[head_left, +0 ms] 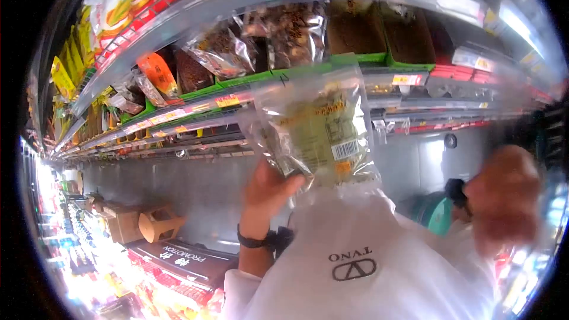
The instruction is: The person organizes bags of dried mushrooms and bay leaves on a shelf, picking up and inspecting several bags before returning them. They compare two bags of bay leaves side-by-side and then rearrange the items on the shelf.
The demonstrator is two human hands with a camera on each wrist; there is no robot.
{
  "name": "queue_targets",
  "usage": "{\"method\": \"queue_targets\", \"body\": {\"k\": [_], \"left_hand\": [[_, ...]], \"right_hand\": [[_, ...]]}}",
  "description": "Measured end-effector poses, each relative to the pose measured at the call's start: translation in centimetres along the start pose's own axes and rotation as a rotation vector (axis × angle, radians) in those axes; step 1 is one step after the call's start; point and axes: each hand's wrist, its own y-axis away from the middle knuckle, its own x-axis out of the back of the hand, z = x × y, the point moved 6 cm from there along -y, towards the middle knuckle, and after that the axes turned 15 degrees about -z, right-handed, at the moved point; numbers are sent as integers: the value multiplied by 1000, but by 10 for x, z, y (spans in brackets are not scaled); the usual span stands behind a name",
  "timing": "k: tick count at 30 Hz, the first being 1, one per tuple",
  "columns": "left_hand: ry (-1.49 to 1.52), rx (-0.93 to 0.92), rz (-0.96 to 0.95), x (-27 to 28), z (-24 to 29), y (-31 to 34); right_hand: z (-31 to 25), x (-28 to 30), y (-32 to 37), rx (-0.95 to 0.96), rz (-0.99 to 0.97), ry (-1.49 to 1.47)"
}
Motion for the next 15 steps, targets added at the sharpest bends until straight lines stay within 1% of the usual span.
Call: {"method": "queue_targets", "body": {"k": [2,3,4,6,7,9,10,13,15], "left_hand": [[18,79,70,4,7,7],[27,119,105,7,8,10],[34,-9,94,13,9,8],[68,46,96,25,5,11],[87,78,94,31,2,12],[93,38,80,45,-5,12],[94,19,73,53,-7,12],[108,118,100,73,-13,16],[-67,114,89,86,-14,17]], "right_hand": [[45,-44,9,-465,41,-181],[65,-74,16,-774,108,-313],[89,-104,23,-889,-75,-449],[109,-169,48,-858,-45,-642],[111,-195,54,-887,-63,-779],[105,-236,59,-943,-93,-1053],[101,-247,57,-974,-111,-1065],[95,-271,53,-1076,-140,-1114],[93,-276,49,-1145,-120,-1144]]}}
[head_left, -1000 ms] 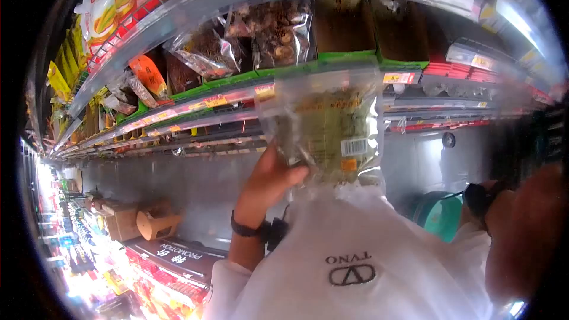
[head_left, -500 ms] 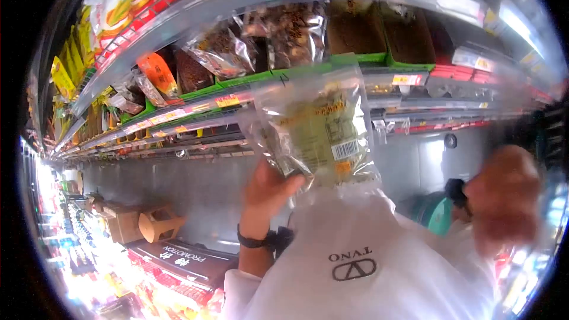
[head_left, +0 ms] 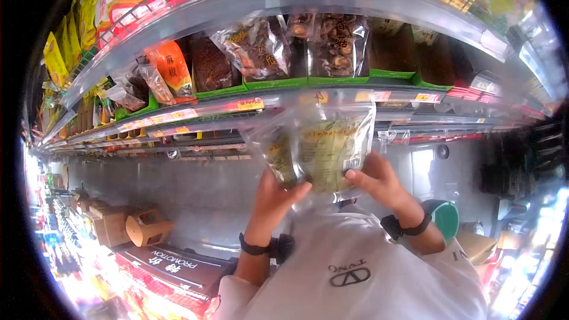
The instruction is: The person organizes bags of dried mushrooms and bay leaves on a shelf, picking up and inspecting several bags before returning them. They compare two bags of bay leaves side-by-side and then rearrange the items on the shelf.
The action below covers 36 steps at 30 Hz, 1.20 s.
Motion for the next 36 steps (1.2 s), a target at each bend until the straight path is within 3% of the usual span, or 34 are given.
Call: {"method": "queue_targets", "body": {"k": [3,7,10,12,14,24,29,36], "left_hand": [[-1,-71,-26,6,2,-4],[-30,-140,-84,-8,8,0],[111,-144,-35,-19,-6,1],[164,-154,12,-29,-14,2],[234,-174,81,-58,-8,4],[152,-128,-11,-173,-2,0],[161,-219,-22,-225,4,1],[132,-156,-6,-280,-11,-2]], "right_hand": [[-6,-8,-1,177,81,-113],[-1,1,15,137,138,-38],[-12,8,33,113,145,-59],[-12,20,48,197,173,-140],[-15,36,67,243,200,-178],[-5,122,192,361,395,-204],[9,153,239,398,388,-245],[15,180,294,469,412,-278]]}}
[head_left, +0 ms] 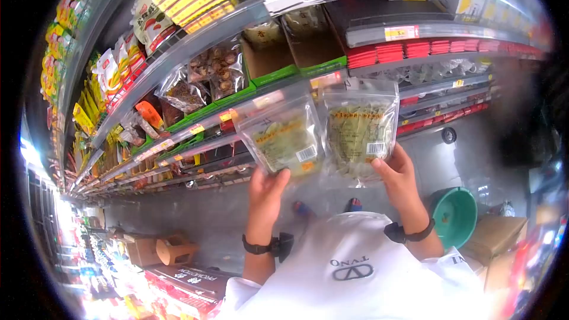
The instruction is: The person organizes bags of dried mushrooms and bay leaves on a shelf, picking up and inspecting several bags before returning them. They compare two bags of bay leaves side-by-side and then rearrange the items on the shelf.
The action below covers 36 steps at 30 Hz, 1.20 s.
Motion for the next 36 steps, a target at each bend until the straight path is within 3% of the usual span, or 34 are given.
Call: {"method": "queue_targets", "body": {"k": [6,11,27,36], "left_hand": [[-48,-7,-64,-36,3,-7],[-43,-44,-80,-46,18,-3],[111,-203,122,98,64,112],[172,-218,231,170,49,178]], "right_hand": [[-6,19,27,-3,45,-64],[-16,-2,40,43,76,-96],[28,-143,39,-23,-63,37],[53,-203,38,-98,-103,66]]}}
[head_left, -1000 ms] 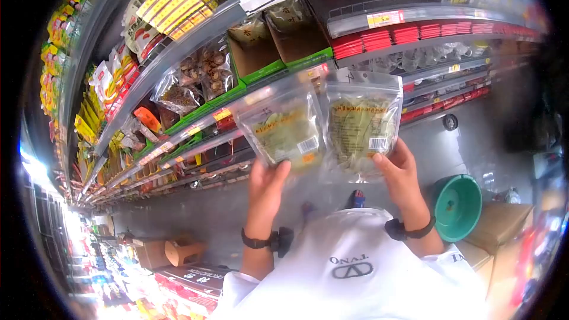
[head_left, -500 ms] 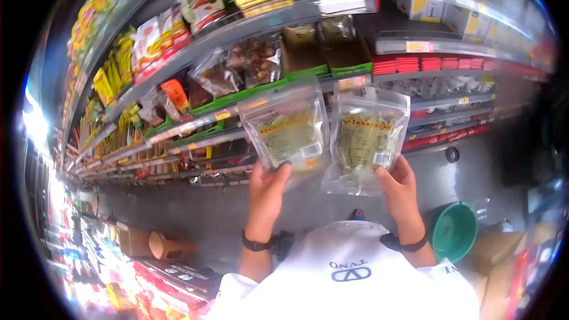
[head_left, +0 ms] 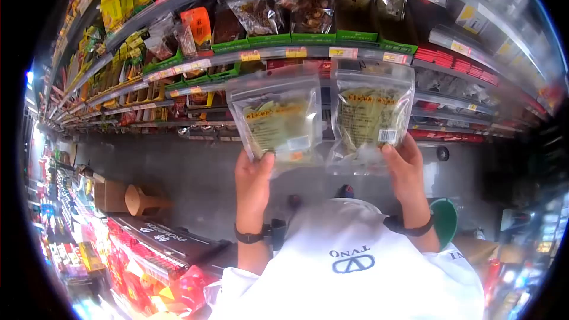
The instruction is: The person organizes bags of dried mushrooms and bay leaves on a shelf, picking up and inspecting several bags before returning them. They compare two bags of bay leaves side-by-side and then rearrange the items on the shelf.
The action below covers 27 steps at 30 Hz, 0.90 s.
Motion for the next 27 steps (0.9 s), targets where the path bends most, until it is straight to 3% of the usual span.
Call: {"method": "queue_targets", "body": {"k": [10,13,22,27], "left_hand": [[-36,-47,-41,33,18,26],[34,-20,-31,27,21,27],[-131,38,-188,-7,10,17],[-159,14,-174,-17,20,10]], "right_hand": [[7,-33,-3,24,-47,23],[9,-37,0,27,-59,46],[12,-33,10,77,-75,73],[4,-29,13,91,-45,89]]}}
